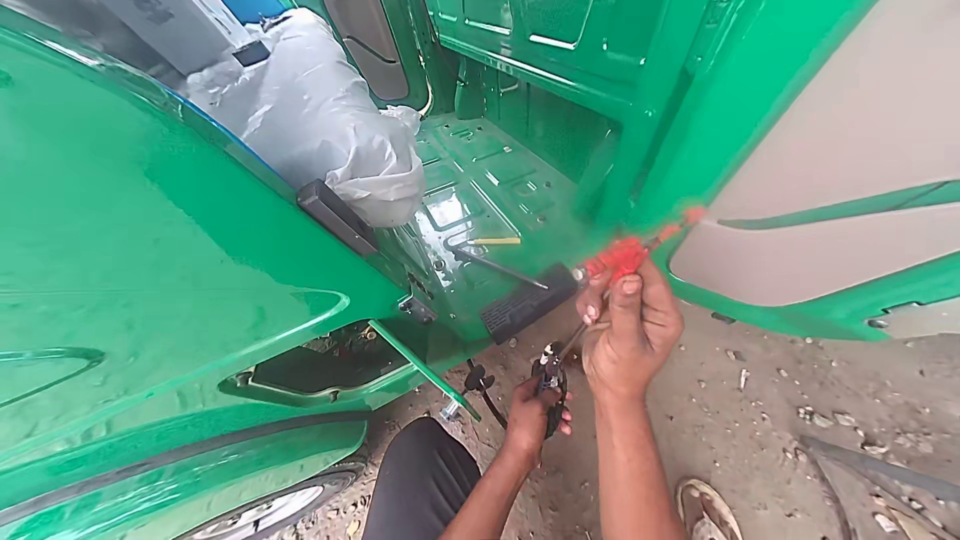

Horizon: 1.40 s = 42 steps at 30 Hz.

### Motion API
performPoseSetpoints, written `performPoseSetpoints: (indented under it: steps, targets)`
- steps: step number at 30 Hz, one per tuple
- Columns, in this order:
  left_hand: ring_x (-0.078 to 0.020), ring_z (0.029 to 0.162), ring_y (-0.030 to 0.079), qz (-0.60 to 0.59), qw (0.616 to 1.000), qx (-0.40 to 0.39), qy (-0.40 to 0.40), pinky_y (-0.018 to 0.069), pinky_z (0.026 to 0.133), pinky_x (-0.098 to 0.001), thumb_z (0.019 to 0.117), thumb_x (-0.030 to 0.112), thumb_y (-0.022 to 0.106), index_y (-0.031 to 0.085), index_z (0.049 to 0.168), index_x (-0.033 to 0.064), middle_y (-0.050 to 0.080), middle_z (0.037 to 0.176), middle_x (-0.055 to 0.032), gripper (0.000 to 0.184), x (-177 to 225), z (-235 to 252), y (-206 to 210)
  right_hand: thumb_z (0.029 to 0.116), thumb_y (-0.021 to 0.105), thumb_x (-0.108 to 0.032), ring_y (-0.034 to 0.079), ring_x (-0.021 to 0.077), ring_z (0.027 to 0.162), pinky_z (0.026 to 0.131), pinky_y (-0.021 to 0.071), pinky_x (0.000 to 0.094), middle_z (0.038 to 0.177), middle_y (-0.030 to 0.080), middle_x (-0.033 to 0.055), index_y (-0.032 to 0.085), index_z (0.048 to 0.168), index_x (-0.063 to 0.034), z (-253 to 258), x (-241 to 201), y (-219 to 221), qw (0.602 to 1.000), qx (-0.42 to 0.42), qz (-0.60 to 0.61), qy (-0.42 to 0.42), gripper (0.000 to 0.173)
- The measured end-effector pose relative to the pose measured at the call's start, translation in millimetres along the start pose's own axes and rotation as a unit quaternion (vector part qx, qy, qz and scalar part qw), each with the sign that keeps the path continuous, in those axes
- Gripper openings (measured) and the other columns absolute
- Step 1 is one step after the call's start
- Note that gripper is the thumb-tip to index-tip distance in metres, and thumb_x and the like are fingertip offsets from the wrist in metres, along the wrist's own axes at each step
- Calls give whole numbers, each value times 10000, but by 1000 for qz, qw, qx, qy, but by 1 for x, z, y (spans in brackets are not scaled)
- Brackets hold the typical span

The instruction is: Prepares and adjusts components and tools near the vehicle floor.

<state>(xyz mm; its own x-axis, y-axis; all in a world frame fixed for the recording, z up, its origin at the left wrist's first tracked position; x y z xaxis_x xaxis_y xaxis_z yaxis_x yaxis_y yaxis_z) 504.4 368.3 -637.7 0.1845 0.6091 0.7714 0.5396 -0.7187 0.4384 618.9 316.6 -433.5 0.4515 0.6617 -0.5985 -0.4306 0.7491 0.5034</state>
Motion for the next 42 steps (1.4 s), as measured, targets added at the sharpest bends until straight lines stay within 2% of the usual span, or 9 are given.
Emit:
performPoseSetpoints:
  steps: [3, 6, 12, 18, 21, 25, 33, 37, 42]
  targets:
    - [-222, 607, 676, 6, 1000, 7, 6, 587, 526, -327, 1052, 63, 491, 567, 1253, -84, 715, 1013, -217, 260, 8, 1, -4, 1092, 501, -212, 534, 111, 607, 514, 489, 250, 893, 609, 49, 616, 1232, -34, 19, -11, 10, 1000, -10, 13, -18, 254]
    - [-228, 635, 684, 11, 1000, 7, 3, 591, 537, -332, 1056, 59, 485, 548, 1267, -89, 711, 1040, -221, 266, 1, -1, -9, 1100, 412, -87, 511, 134, 628, 530, 496, 283, 910, 536, 67, 481, 1316, 70, 39, -6, 15, 998, -5, 25, -50, 276]
    - [-238, 664, 698, 9, 999, 6, 34, 603, 562, -336, 1054, 41, 488, 576, 1233, -102, 715, 1036, -231, 246, 7, -4, -12, 1019, 455, 103, 608, 215, 796, 735, 579, 384, 916, 546, 145, 432, 1141, 60, 73, 62, 25, 995, 33, 81, -48, 132]
    - [-250, 690, 711, 12, 999, 3, 48, 628, 609, -363, 1056, 43, 485, 561, 1267, -103, 710, 1066, -229, 268, 5, -9, -18, 1004, 486, 104, 642, 203, 973, 936, 569, 387, 997, 599, 104, 493, 1121, -35, 54, 136, 22, 964, 76, 232, 110, 181]
    - [-258, 706, 715, 7, 998, -2, 57, 632, 619, -370, 1057, 41, 483, 544, 1275, -104, 707, 1064, -229, 270, 6, -11, -19, 1028, 473, 73, 671, 205, 975, 942, 574, 395, 985, 638, 66, 504, 1075, -103, 40, 172, 5, 928, 150, 286, 187, 185]
    - [-264, 722, 717, 5, 998, -9, 67, 636, 632, -380, 1052, 40, 486, 544, 1269, -110, 700, 1082, -234, 271, 6, -11, -19, 1019, 504, 73, 690, 248, 1058, 981, 571, 407, 1065, 677, 106, 525, 1169, -67, 17, 200, -19, 914, 205, 257, 236, 207]
    - [-283, 727, 723, -5, 998, 4, 61, 637, 633, -390, 1053, 40, 490, 533, 1282, -111, 699, 1097, -254, 277, 5, -4, -16, 1019, 620, -65, 683, 243, 927, 836, 617, 390, 1073, 629, 128, 552, 1323, -54, -3, 208, -38, 876, 256, 82, 401, 312]
    - [-275, 721, 718, -2, 999, 1, 53, 635, 628, -387, 1051, 34, 495, 538, 1282, -113, 695, 1099, -249, 277, 2, -1, -12, 1045, 568, -54, 709, 266, 945, 829, 628, 414, 1079, 653, 149, 507, 1283, -29, 5, 196, -36, 890, 238, 93, 378, 248]
    - [-278, 744, 725, -1, 999, -2, 37, 639, 641, -393, 1055, 37, 491, 545, 1294, -100, 698, 1120, -241, 280, 0, 1, -9, 1043, 554, -15, 723, 276, 956, 872, 632, 429, 1032, 679, 146, 542, 1213, 0, 44, 148, -4, 961, 93, 47, 257, 172]
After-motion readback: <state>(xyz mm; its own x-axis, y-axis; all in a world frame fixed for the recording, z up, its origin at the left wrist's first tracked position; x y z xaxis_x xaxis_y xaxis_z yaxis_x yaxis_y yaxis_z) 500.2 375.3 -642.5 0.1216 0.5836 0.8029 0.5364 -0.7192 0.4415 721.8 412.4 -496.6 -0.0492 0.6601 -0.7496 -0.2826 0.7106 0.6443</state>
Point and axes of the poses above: each hand's wrist, its own z-axis towards the middle knuckle, its own y-axis out of the palm, x = y × z, the point moved 5 cm from there along z, towards the middle knuckle
